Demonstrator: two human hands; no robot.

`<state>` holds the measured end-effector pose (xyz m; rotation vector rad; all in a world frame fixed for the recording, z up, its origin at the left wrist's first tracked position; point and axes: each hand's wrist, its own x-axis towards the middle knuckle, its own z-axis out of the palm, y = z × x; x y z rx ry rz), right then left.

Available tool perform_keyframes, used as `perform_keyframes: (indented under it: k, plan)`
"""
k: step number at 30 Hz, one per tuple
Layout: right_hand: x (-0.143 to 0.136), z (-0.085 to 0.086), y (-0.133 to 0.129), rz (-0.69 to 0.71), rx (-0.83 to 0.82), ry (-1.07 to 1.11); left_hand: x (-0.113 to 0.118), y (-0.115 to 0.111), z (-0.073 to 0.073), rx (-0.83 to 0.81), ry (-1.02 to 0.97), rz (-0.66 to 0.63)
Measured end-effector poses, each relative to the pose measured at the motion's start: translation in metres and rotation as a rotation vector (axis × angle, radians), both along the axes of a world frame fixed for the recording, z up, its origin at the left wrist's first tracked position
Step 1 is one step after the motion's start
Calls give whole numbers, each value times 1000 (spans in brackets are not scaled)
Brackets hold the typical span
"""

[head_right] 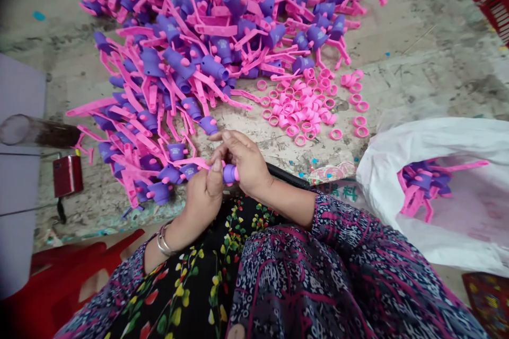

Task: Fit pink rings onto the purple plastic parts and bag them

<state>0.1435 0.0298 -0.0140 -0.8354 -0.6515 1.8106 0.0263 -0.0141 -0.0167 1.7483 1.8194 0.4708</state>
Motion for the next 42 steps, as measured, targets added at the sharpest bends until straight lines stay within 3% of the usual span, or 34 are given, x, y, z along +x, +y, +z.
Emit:
perform_keyframes:
  k: [8, 15, 18, 23, 30, 42]
  plan:
    - [4, -3, 4, 97, -38, 5, -2, -1, -3, 94, 56, -37]
    - [2, 13, 12, 52, -60, 14, 4, 0, -13, -83, -563, 91]
    - [10, 18, 15, 70, -121, 35, 3, -1, -18, -149, -672, 160]
    - [17, 13, 14, 40, -214, 68, 2, -2, -23, -215, -729, 250]
    - [13, 9, 10, 14, -274, 101, 1, -2, -22, -218, -742, 275]
    - [11, 2, 3, -33, -183, 17, 1, -1, -17, -172, -717, 213]
